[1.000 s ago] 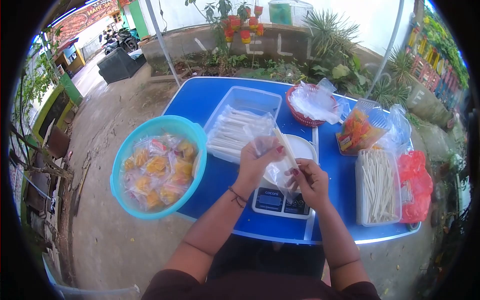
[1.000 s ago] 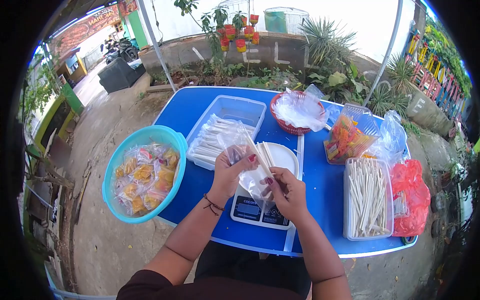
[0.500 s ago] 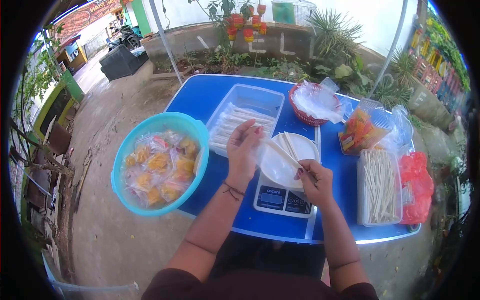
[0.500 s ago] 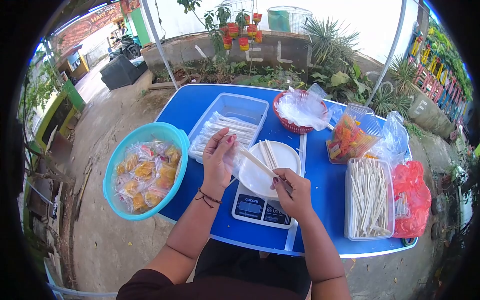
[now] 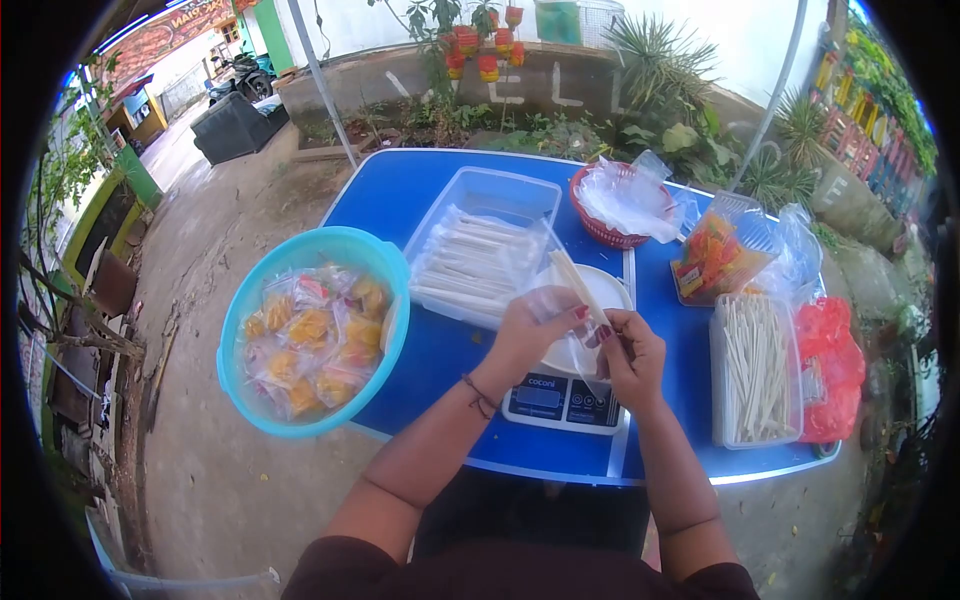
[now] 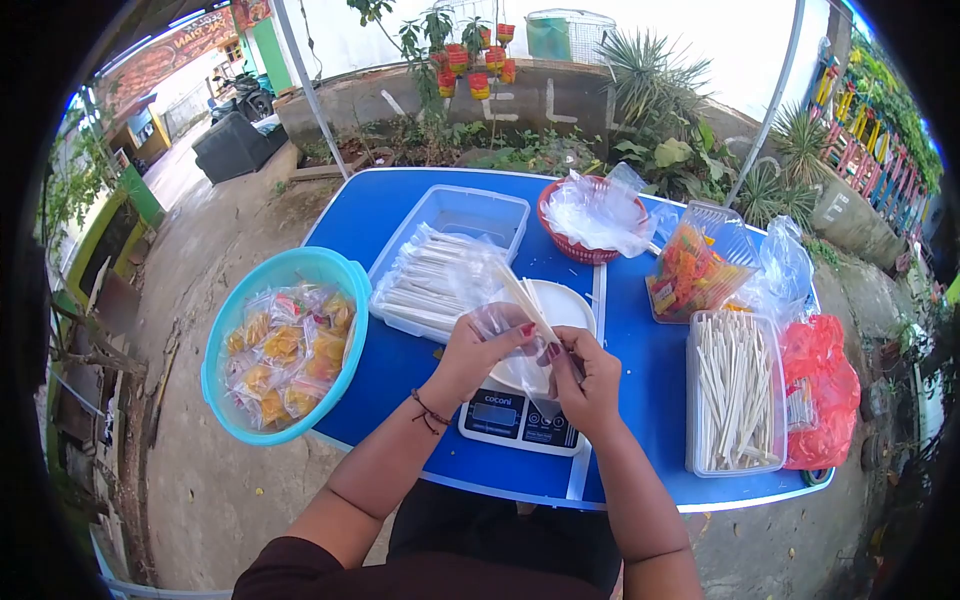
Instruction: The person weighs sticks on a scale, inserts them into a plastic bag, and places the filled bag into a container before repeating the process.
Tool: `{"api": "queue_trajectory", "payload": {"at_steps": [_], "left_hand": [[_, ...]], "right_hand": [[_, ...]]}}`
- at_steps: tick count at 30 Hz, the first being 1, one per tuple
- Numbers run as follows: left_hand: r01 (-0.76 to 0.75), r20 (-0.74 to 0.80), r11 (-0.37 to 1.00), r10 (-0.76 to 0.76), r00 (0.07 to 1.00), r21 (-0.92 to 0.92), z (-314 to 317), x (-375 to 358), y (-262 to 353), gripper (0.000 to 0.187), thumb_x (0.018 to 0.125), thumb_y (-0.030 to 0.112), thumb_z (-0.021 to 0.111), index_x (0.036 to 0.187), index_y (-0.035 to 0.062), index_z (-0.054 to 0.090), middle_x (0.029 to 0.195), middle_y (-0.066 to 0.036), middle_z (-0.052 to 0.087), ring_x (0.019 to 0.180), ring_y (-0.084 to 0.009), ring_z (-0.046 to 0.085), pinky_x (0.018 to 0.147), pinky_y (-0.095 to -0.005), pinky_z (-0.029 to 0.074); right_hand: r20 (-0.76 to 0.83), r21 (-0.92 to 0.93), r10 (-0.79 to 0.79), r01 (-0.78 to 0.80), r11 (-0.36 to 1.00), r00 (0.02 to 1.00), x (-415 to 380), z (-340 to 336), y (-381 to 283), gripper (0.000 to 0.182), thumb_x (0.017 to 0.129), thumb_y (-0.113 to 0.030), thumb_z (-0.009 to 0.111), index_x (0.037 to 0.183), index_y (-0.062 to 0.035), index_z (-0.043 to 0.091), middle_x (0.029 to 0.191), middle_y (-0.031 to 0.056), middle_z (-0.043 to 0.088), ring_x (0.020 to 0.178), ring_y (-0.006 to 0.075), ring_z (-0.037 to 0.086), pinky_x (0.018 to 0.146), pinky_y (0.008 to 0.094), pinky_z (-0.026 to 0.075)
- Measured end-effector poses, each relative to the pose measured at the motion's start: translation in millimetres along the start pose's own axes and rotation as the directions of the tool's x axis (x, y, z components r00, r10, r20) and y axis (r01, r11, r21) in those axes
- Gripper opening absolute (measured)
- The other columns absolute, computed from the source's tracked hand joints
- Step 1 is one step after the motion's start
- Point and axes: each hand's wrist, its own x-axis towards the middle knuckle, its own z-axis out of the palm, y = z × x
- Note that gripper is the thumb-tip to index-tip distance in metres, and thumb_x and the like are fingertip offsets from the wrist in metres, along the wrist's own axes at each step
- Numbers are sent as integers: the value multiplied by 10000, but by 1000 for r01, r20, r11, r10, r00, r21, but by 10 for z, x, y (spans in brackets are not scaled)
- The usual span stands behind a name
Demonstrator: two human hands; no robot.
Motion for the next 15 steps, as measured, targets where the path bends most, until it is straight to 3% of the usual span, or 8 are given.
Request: {"api": "queue_trajectory", "payload": {"at_steps": [3, 6, 15], "left_hand": [[-60, -74, 997, 57, 996, -40, 6, 1, -36, 203, 876, 83, 681, 1030, -48, 657, 934, -102, 701, 904, -164, 679, 790, -276, 531], [-45, -105, 992, 33, 994, -115, 31, -24, 21, 203, 878, 65, 667, 1032, -66, 656, 936, -121, 703, 865, -162, 684, 759, -262, 526], [-155, -174, 978, 129, 976, -141, -40, 24, -64, 188, 879, 52, 649, 1029, -61, 658, 937, -140, 704, 842, -185, 692, 740, -275, 545]], "right_hand": [[4, -155, -64, 64, 986, 998, 8, -12, 77, 232, 878, 54, 555, 1105, 32, 594, 792, 84, 655, 575, 94, 580, 552, 233, 476], [-84, -234, -232, 207, 950, 969, 37, 45, 102, 285, 844, 67, 582, 1124, 15, 595, 857, 104, 679, 639, 138, 632, 631, 263, 515], [1, -174, -193, 190, 966, 981, 3, 57, 15, 282, 858, 95, 560, 1132, 43, 603, 954, 149, 696, 807, 201, 719, 706, 267, 556]]}}
